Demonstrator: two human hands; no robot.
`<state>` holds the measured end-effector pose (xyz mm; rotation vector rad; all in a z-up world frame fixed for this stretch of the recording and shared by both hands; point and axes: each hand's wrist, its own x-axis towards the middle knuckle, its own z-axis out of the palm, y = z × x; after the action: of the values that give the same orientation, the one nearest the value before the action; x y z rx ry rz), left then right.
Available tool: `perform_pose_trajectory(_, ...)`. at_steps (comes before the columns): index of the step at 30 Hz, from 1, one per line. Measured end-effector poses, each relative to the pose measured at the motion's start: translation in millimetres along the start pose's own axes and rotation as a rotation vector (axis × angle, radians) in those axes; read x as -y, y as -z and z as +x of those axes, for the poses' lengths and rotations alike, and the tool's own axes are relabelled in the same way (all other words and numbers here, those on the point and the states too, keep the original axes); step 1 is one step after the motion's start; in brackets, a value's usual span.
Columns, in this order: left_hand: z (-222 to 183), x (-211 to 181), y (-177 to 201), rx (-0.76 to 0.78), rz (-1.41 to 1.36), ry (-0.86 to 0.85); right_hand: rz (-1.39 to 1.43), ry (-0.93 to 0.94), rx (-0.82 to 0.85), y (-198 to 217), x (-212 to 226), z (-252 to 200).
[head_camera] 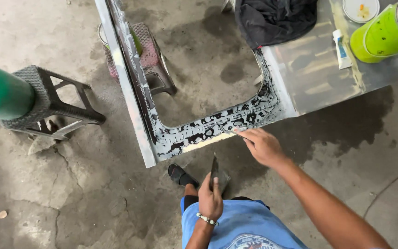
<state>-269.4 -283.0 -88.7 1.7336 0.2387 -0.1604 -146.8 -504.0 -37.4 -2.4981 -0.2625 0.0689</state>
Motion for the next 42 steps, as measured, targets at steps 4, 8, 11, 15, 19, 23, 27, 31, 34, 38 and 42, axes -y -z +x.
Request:
perform_pose_trajectory(4,6.0,-9.1,8.8,-0.012,-0.04,0.087,-0.292,0.135,0.067,-18.5,-31.9,14.5)
perform_pose_trajectory(8,5.7,-5.6,17.4,-0.054,-0.101,0.12,-0.474,0.273,0.101,-39.1,-45.3,19.2)
perform_pose_trajectory(11,-1.7,2.1,19.7,-0.078,-0.107,0.16,-0.55,0.327,0.092,-49.8,-46.3,13.0)
perform_pose_trajectory(15,-7.2,1.8,19.4,-0.112,-0.091,0.126,-0.593,0.361,0.046,-55.2,-40.6,11.5)
perform_pose_trajectory(19,-8.5,-0.5,16.0,-0.11,-0.098,0.109,-0.59,0.356,0.034,-57.7,-39.2,6.9)
perform_pose_trajectory(23,-6.3,2.5,12.6,-0.089,-0.092,0.123,-0.552,0.316,0.053,-68.4,-49.2,0.3)
perform_pose_trajectory(27,-2.2,-3.0,9.7,-0.084,-0.031,0.182,-0.526,0.291,0.031,-80.3,-57.6,-4.9)
perform_pose_trajectory(31,-2.6,-0.9,6.3,-0.079,0.006,0.145,-0.525,0.276,0.063,-81.4,-61.5,-22.3)
perform_pose_trajectory(34,-0.9,1.2,5.5,-0.078,-0.057,0.193,-0.525,0.272,0.111,-84.0,-72.5,-31.5)
perform_pose_trajectory(38,-2.8,4.1,6.9,-0.067,-0.013,0.188,-0.548,0.291,0.036,-81.2,-65.4,-22.8)
perform_pose_trajectory(42,-2.5,-1.3,6.2,-0.082,-0.012,0.167,-0.608,0.307,-0.008,-76.7,-56.3,-2.8)
